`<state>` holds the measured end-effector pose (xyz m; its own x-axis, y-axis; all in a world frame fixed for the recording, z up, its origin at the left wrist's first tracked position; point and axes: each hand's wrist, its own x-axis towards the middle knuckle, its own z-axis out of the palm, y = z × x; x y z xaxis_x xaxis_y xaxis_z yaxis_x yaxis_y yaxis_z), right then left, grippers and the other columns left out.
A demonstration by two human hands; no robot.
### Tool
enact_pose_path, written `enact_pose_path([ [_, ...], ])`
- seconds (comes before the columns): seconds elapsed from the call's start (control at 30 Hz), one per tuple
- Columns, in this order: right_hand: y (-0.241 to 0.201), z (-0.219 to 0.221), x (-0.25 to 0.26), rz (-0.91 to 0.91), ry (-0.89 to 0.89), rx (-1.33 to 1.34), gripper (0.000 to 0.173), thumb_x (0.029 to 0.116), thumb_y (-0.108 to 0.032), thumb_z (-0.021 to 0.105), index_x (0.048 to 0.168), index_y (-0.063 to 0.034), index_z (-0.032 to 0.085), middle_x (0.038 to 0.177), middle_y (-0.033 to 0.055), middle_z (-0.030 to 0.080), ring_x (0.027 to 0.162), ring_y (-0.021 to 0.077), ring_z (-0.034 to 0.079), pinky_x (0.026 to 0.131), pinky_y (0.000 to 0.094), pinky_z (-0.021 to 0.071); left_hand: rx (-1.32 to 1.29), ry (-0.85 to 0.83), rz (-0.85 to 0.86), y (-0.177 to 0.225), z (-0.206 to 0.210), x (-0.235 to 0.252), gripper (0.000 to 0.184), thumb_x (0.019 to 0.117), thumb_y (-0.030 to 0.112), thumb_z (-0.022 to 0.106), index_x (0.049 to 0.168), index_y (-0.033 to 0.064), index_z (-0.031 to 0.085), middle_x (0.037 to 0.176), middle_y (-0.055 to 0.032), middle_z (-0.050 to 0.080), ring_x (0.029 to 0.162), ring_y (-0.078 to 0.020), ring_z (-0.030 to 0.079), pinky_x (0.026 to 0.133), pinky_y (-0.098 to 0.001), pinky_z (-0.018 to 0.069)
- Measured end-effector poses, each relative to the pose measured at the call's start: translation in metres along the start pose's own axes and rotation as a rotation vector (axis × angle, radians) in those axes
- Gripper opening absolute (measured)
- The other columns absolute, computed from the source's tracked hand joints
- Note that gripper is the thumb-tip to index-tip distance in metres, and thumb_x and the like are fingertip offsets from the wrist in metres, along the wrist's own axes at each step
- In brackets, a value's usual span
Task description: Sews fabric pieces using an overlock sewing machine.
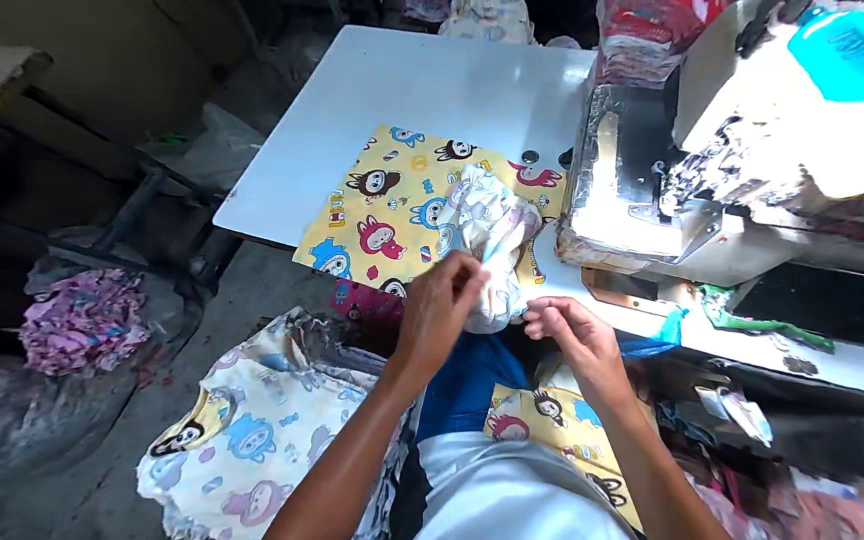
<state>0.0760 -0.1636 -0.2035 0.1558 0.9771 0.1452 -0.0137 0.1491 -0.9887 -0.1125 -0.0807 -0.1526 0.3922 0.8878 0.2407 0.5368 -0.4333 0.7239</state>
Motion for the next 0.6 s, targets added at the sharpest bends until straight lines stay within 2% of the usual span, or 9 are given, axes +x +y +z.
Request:
enact_pose_path([
  [0.07, -0.004, -0.004, 0.002, 0.125, -0.014, 0.273, 0.040, 0.1082, -0.034, 0.047, 0.128, -0.0018, 0.062, 0.108, 0.0030, 0.073, 0.096, 0.0113, 0.070, 0.089, 0.0301, 0.0586, -0.297, -0.261, 0.040, 0.019, 0.009, -0.010, 0.016, 0.1016, 0.012, 0.061, 0.109, 0.0006, 0.069, 0.094, -0.0078, 0.072, 0.077, -0.0113, 0.070, 0.071, -0.0297, 0.0604],
  [0.1, -0.006, -0.006, 0.003, 0.172, 0.016, 0.327, 0.039, 0.1066, -0.038, 0.051, 0.125, -0.0060, 0.063, 0.103, -0.0012, 0.072, 0.094, 0.0074, 0.070, 0.087, 0.0274, 0.0582, -0.417, -0.443, 0.094, 0.024, 0.012, -0.014, 0.021, 0.1040, 0.011, 0.056, 0.115, -0.0006, 0.070, 0.107, -0.0086, 0.074, 0.087, -0.0097, 0.072, 0.079, -0.0270, 0.0610],
  [0.13, -0.008, -0.009, 0.004, 0.193, 0.057, 0.340, 0.028, 0.1049, -0.030, 0.054, 0.119, -0.0082, 0.064, 0.097, -0.0035, 0.071, 0.088, 0.0049, 0.068, 0.083, 0.0249, 0.0578, -0.482, -0.558, 0.155, 0.027, 0.014, -0.016, 0.025, 0.1059, 0.011, 0.053, 0.120, -0.0021, 0.070, 0.119, -0.0102, 0.072, 0.095, -0.0092, 0.072, 0.084, -0.0247, 0.0596],
  [0.17, -0.010, -0.013, 0.004, 0.197, 0.110, 0.341, 0.018, 0.1024, -0.021, 0.059, 0.113, -0.0081, 0.066, 0.092, -0.0032, 0.071, 0.084, 0.0044, 0.067, 0.080, 0.0239, 0.0576, -0.493, -0.576, 0.182, 0.027, 0.013, -0.017, 0.027, 0.1069, 0.012, 0.051, 0.122, -0.0016, 0.070, 0.124, -0.0097, 0.071, 0.097, -0.0083, 0.071, 0.085, -0.0234, 0.0591],
  [0.23, -0.010, -0.025, -0.001, 0.187, 0.241, 0.288, 0.010, 0.1000, -0.006, 0.060, 0.108, -0.0056, 0.066, 0.087, -0.0011, 0.071, 0.078, 0.0056, 0.069, 0.076, 0.0245, 0.0596, -0.378, -0.406, 0.141, 0.017, 0.007, -0.022, 0.025, 0.1060, 0.012, 0.052, 0.118, 0.0029, 0.072, 0.119, -0.0055, 0.072, 0.092, -0.0080, 0.072, 0.078, -0.0256, 0.0607],
  [0.3, -0.007, -0.042, -0.010, 0.165, 0.365, 0.190, 0.023, 0.0993, -0.001, 0.059, 0.122, -0.0025, 0.061, 0.095, -0.0003, 0.071, 0.083, 0.0057, 0.069, 0.077, 0.0249, 0.0597, -0.161, -0.159, 0.100, 0.002, 0.001, -0.026, 0.020, 0.1035, 0.011, 0.056, 0.115, 0.0061, 0.072, 0.110, -0.0044, 0.072, 0.084, -0.0102, 0.070, 0.075, -0.0294, 0.0600],
  [0.37, -0.003, -0.060, -0.018, 0.128, 0.409, 0.072, 0.034, 0.1008, -0.003, 0.054, 0.135, -0.0008, 0.051, 0.111, 0.0015, 0.066, 0.093, 0.0054, 0.067, 0.081, 0.0242, 0.0584, -0.015, 0.002, 0.095, -0.013, 0.000, -0.029, 0.018, 0.1017, 0.010, 0.059, 0.114, 0.0055, 0.072, 0.108, -0.0065, 0.072, 0.085, -0.0116, 0.070, 0.076, -0.0294, 0.0597],
  [0.53, -0.001, -0.086, -0.029, -0.097, 0.346, -0.255, 0.027, 0.1056, -0.007, 0.045, 0.119, 0.0020, 0.066, 0.116, 0.0032, 0.070, 0.104, 0.0022, 0.065, 0.092, 0.0201, 0.0531, 0.116, 0.156, 0.159, -0.011, 0.014, -0.019, 0.016, 0.0989, 0.006, 0.063, 0.109, 0.0029, 0.074, 0.111, -0.0116, 0.072, 0.092, -0.0173, 0.071, 0.080, -0.0307, 0.0584],
  [0.6, -0.007, -0.088, -0.030, -0.104, 0.375, -0.393, 0.028, 0.1047, -0.010, 0.047, 0.119, 0.0012, 0.068, 0.116, 0.0056, 0.070, 0.103, 0.0001, 0.064, 0.090, 0.0167, 0.0517, 0.141, 0.178, 0.231, -0.003, 0.025, -0.007, 0.016, 0.0980, 0.003, 0.063, 0.108, 0.0026, 0.074, 0.112, -0.0125, 0.072, 0.100, -0.0211, 0.070, 0.086, -0.0335, 0.0584],
])
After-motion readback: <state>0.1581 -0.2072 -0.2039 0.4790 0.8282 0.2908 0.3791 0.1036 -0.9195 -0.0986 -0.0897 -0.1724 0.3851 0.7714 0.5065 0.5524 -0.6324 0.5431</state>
